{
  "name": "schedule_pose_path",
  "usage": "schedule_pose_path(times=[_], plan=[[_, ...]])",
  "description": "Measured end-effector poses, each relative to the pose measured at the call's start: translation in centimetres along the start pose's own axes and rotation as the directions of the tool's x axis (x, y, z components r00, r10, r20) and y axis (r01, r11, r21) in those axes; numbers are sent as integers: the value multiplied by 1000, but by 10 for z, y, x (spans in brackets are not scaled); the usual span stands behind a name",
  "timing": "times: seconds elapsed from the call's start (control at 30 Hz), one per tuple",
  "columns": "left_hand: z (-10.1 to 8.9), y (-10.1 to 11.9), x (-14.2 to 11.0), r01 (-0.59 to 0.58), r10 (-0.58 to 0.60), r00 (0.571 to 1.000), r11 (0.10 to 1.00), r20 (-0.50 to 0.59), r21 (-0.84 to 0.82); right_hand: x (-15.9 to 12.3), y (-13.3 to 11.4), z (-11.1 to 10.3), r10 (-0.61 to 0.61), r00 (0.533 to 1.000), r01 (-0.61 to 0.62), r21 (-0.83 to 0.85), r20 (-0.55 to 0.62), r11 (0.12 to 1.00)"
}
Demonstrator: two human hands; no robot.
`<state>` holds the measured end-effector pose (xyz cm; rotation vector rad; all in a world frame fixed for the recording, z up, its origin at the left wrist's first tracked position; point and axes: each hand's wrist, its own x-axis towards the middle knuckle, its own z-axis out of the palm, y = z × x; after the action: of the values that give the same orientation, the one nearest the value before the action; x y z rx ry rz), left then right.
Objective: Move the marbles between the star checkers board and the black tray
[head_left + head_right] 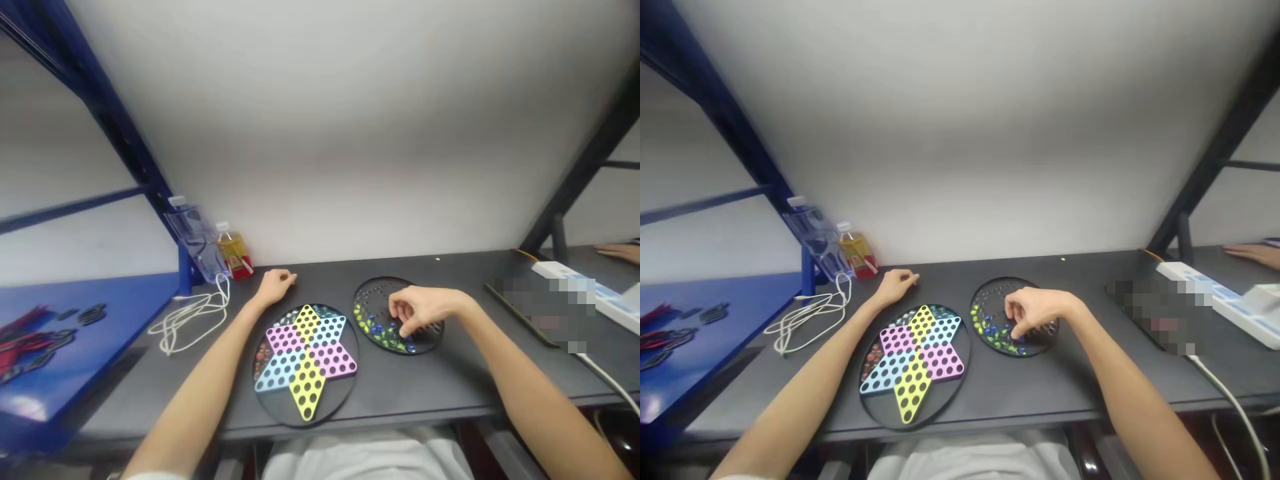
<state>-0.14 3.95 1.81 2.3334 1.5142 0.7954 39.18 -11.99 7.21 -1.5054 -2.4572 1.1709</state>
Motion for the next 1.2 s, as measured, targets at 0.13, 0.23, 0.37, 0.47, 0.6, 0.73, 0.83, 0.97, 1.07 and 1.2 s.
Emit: schedule_pose_path(times=[0.13,0.23,0.37,0.47,0.6,0.73,0.83,0.97,1.07,1.2], plan=[[0,1,0,-6,6,1000,1000,0,3,-5,5,0,88,995,-83,-81,53,993],[0,0,0,-16,16,1000,1000,2,12,-5,0,3,86,994,-75,-148,66,986],[0,-1,0,-16,16,1000,1000,-7,20,-5,-2,5,100,989,-86,-125,111,988],[0,-1,0,-15,15,1000,1000,-1,14,-4,0,6,88,990,-74,-123,107,990],[-1,-1,0,-19,19,1000,1000,4,13,-3,1,5,24,999,-16,-161,46,987],[-1,0,0,-20,20,1000,1000,-1,17,1,-1,5,-21,1000,16,-196,-22,981],[0,0,0,-24,24,1000,1000,-1,12,5,-2,7,-52,997,41,-198,-50,979],[0,1,0,-5,5,1000,1000,1,10,11,-5,11,-92,988,68,-194,-121,979],[0,1,0,-11,11,1000,1000,0,11,14,-6,13,-115,979,85,-174,-167,981],[0,1,0,-10,11,1000,1000,-5,16,16,-8,14,-140,968,108,-159,-209,981]])
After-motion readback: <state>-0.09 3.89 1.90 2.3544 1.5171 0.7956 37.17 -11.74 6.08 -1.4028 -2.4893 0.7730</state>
